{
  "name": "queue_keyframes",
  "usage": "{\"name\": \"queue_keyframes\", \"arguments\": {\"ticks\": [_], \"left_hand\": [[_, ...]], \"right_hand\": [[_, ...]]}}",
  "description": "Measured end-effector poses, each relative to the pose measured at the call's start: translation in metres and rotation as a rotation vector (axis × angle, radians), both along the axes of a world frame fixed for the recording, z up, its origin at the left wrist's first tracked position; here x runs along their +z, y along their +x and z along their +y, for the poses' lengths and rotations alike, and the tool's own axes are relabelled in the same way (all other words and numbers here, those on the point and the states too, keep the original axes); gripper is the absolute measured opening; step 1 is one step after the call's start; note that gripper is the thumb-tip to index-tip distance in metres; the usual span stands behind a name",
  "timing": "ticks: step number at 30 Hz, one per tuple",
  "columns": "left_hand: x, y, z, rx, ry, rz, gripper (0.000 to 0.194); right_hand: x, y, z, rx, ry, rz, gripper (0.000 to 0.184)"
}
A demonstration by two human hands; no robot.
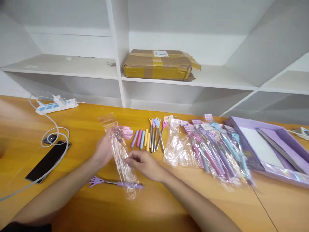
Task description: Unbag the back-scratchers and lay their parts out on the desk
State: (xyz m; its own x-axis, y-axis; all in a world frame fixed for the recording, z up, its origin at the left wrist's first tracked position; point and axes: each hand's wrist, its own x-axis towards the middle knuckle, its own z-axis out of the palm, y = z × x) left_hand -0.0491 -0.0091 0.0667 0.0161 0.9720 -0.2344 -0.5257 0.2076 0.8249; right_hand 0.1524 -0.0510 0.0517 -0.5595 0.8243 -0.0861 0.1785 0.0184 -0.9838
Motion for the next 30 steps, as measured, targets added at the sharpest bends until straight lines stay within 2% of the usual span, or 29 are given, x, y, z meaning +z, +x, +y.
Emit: {"name": "queue_keyframes", "arguments": {"ticks": [2, 4, 5, 7, 8, 10, 12, 14, 16, 18, 19, 21, 23, 24, 25, 28, 30], "left_hand": [[-0.014, 0.004, -0.005, -0.096, 0.034, 0.081, 0.041], [-0.022, 0.006, -0.01, -0.192, 0.12, 0.172, 0.035], [-0.021, 0.006, -0.013, -0.221, 0.17, 0.228, 0.03], [-0.01, 0.001, -0.018, -0.298, 0.281, 0.382, 0.02], [-0.002, -0.003, -0.021, -0.384, 0.351, 0.485, 0.016], [0.015, -0.011, -0.03, -0.678, 0.522, 0.75, 0.013], [0.023, -0.016, -0.042, -0.976, 0.703, 1.078, 0.012], [0.016, -0.017, -0.055, -1.118, 0.849, 1.403, 0.029], [0.001, -0.014, -0.066, -1.152, 0.922, 1.626, 0.042], [-0.013, -0.011, -0.07, -1.168, 0.913, 1.711, 0.032], [-0.017, -0.009, -0.07, -1.18, 0.886, 1.716, 0.022], [-0.016, -0.008, -0.064, -1.203, 0.807, 1.682, 0.013], [-0.006, -0.009, -0.054, -1.189, 0.706, 1.589, 0.01], [0.0, -0.01, -0.049, -1.169, 0.654, 1.509, 0.005], [0.007, -0.011, -0.043, -1.156, 0.597, 1.393, 0.003], [0.019, -0.011, -0.028, -1.123, 0.358, 0.872, 0.018], [0.015, -0.009, -0.021, -0.981, 0.212, 0.564, 0.028]], "right_hand": [[-0.002, 0.003, -0.013, -0.044, -0.083, 0.046, 0.052], [-0.003, 0.021, -0.014, -0.171, -0.045, 0.038, 0.051], [-0.002, 0.035, -0.011, -0.268, 0.003, -0.003, 0.049], [0.0, 0.071, -0.002, -0.495, 0.106, -0.154, 0.046], [0.0, 0.09, 0.003, -0.601, 0.142, -0.25, 0.046], [0.0, 0.126, 0.011, -0.726, 0.169, -0.427, 0.051], [0.0, 0.152, 0.015, -0.711, 0.153, -0.609, 0.055], [0.002, 0.166, 0.016, -0.66, 0.143, -0.854, 0.054], [0.009, 0.171, 0.015, -0.693, 0.184, -1.145, 0.049], [0.018, 0.168, 0.011, -0.805, 0.271, -1.328, 0.045], [0.023, 0.163, 0.008, -0.853, 0.316, -1.328, 0.043], [0.028, 0.145, -0.001, -0.861, 0.38, -1.144, 0.037], [0.025, 0.117, -0.015, -0.716, 0.39, -0.847, 0.035], [0.021, 0.1, -0.024, -0.595, 0.37, -0.707, 0.04], [0.015, 0.082, -0.033, -0.469, 0.342, -0.578, 0.047], [-0.007, 0.031, -0.06, -0.183, 0.154, -0.176, 0.062], [-0.019, 0.007, -0.074, -0.041, -0.019, 0.079, 0.064]]}}
